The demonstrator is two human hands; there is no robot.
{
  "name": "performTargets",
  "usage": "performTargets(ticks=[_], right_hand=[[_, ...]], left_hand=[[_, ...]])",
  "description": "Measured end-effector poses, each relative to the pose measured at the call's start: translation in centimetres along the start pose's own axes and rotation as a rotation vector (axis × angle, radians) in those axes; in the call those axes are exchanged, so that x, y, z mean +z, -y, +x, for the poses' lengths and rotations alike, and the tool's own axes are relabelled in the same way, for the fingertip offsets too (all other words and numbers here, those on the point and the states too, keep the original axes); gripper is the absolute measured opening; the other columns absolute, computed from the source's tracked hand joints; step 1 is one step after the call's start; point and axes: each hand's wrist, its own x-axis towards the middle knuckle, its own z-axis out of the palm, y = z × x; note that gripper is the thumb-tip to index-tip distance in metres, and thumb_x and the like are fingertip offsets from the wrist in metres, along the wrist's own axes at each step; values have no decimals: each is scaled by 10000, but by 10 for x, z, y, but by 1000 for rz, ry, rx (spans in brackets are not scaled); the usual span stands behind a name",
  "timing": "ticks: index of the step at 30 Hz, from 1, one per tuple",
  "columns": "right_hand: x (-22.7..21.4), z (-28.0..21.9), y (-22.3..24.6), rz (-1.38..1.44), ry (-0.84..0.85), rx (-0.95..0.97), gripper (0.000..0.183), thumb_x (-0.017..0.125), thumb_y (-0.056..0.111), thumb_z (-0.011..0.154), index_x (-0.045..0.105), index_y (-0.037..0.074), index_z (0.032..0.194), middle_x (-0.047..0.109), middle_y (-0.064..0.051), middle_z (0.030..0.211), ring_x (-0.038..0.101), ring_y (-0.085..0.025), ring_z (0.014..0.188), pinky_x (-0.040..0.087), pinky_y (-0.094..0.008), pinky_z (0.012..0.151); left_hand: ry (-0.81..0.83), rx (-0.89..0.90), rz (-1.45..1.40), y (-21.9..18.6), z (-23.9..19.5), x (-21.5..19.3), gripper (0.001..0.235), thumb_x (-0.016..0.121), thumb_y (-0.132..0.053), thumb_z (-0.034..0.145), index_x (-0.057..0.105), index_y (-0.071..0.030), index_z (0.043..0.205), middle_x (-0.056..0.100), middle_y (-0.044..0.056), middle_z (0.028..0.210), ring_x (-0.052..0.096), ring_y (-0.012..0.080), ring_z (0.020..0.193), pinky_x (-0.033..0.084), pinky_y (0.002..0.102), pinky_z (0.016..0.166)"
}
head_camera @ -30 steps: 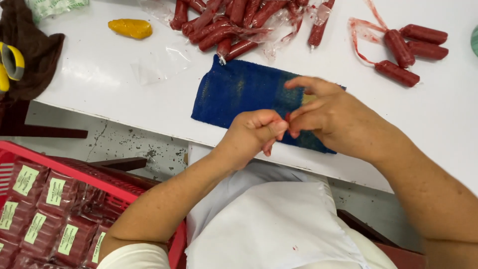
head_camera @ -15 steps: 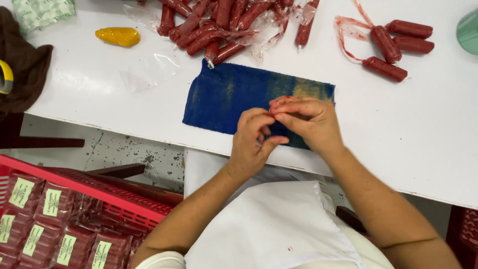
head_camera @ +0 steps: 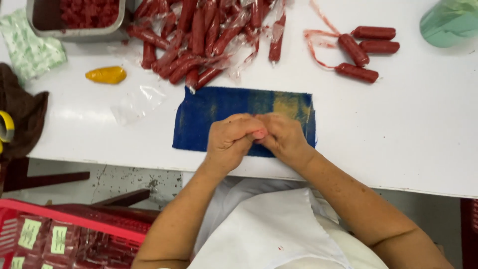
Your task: The person wraps individual sausages in clear plastic film, twisting the ends to seal them. They then place the wrapped sausages into a red basket.
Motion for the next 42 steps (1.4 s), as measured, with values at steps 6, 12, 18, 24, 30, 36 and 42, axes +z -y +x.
performTargets(ticks=[6, 12, 18, 24, 30, 36, 42], right_hand=[[-40, 35, 0, 264, 150, 266, 241, 627, 212, 999, 768, 31, 926, 727, -168, 745, 751, -240, 639, 608, -326, 587], [-162, 89, -12, -723, 76, 460, 682, 730, 311, 933, 490, 56, 1519, 671, -170, 1268, 613, -292, 1163, 411, -360, 1010], [-111, 69, -21, -173, 75, 803, 325, 610, 263, 985, 713, 68, 1224, 764, -118, 990, 739, -186, 849, 597, -277, 825], [-23, 67, -35, 1069, -135, 728, 573, 697, 300, 915, 555, -33, 1360, 735, -183, 1014, 720, -295, 930, 586, -425, 956], [25, 72, 27, 1092, -405, 637, 551, 672, 199, 929, 507, 62, 1437, 441, 20, 682, 492, -108, 671, 513, -309, 782], [-43, 90, 79, 128, -114, -55, 703, 601, -44, 1102, 233, 174, 1658, 435, -196, 1567, 437, -319, 1533, 356, -437, 1404], [-18, 92, 90, -836, 821, -297, 343, 602, 232, 986, 583, 62, 1283, 624, -42, 808, 651, -238, 756, 73, -679, 1208]], left_hand=[[-68, -628, -255, 41, 86, 33, 109, 610, -76, 955, 694, -61, 888, 501, 18, 592, 473, 75, 450, 408, 164, 393], [225, -88, 1051, 107, 128, 101, 572, 470, -639, 940, 664, -106, 1012, 678, 177, 922, 690, 405, 797, 513, 542, 635], [323, -290, 1039, 85, 108, 80, 273, 552, -235, 801, 690, -119, 1007, 717, 134, 987, 701, 376, 913, 557, 499, 767], [425, -692, 22, -11, 21, 13, 108, 749, -142, 843, 644, -124, 857, 563, -30, 649, 526, 69, 546, 466, 217, 524], [119, -665, 55, -34, -12, -3, 441, 595, -490, 877, 619, -131, 1131, 702, 35, 893, 717, 159, 607, 551, 240, 622], [335, -493, 121, -59, -9, -44, 310, 580, -374, 962, 706, -138, 1118, 615, -51, 788, 527, 84, 688, 401, 246, 639], [301, -454, 87, -62, -9, -55, 273, 609, -368, 950, 723, -136, 1040, 590, -51, 734, 493, 82, 666, 405, 243, 631]])
